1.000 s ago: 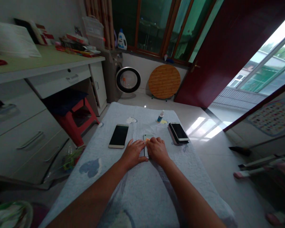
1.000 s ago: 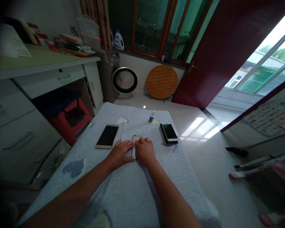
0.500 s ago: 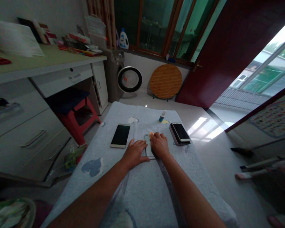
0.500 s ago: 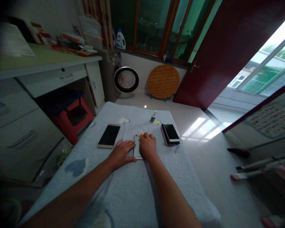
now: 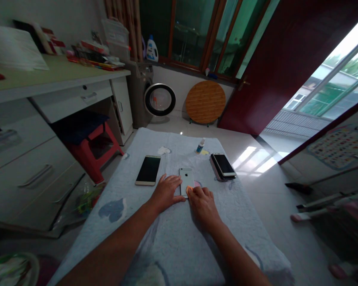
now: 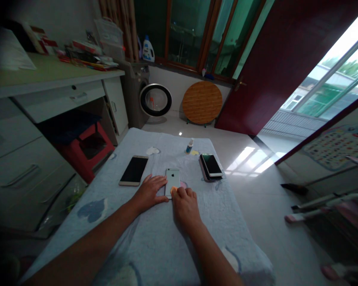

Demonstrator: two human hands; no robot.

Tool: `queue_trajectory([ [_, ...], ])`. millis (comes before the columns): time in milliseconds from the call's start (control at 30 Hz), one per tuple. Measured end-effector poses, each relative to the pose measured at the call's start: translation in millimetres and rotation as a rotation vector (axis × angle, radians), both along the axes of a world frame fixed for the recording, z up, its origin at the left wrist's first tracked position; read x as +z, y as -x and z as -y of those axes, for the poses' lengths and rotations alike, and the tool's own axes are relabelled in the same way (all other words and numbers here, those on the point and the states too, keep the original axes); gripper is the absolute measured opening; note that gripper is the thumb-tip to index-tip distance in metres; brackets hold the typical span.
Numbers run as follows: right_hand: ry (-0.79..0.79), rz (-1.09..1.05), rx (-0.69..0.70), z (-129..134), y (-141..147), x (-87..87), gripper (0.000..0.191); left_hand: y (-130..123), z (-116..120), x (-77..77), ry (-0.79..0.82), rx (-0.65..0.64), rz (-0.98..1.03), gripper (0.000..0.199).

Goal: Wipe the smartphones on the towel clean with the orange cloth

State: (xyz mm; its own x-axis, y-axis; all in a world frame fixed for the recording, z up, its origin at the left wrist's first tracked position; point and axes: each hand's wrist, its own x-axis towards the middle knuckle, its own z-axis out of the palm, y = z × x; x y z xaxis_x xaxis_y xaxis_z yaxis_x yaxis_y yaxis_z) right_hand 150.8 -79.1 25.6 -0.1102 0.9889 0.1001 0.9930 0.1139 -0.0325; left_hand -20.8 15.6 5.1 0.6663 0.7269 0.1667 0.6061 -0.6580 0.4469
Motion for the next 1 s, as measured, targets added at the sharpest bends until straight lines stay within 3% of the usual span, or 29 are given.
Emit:
queue_trajectory([
  [100,0.004,0.002,-0.005,-5.9,0.5,4.6,0.028,-0.3,-0.1,0.3,0.001,-0.004,-0.002,0.060],
  [400,0.015,0.069,-0.102,-73.7,4.6,4.8,0.028,0.2,-1.2,2.5,0.018,-0.016,-0.006,0.063],
  [567,-0.006,0.038,-0.124,-92.5,8.4,3.9,0.031,0.3,-1.9,1.1,0.013,-0.017,-0.007,0.063],
  [733,0.000,0.020,-0.072,-85.6,8.9,4.5,0.028,0.2,-1.2,2.8,0.015,-0.011,0.003,0.064],
  [1000,0.012,-0.025,0.056,-38.8,-0.7,2.1,0.029,0.5,1.6,8.5,0.032,-0.010,0.012,0.061],
])
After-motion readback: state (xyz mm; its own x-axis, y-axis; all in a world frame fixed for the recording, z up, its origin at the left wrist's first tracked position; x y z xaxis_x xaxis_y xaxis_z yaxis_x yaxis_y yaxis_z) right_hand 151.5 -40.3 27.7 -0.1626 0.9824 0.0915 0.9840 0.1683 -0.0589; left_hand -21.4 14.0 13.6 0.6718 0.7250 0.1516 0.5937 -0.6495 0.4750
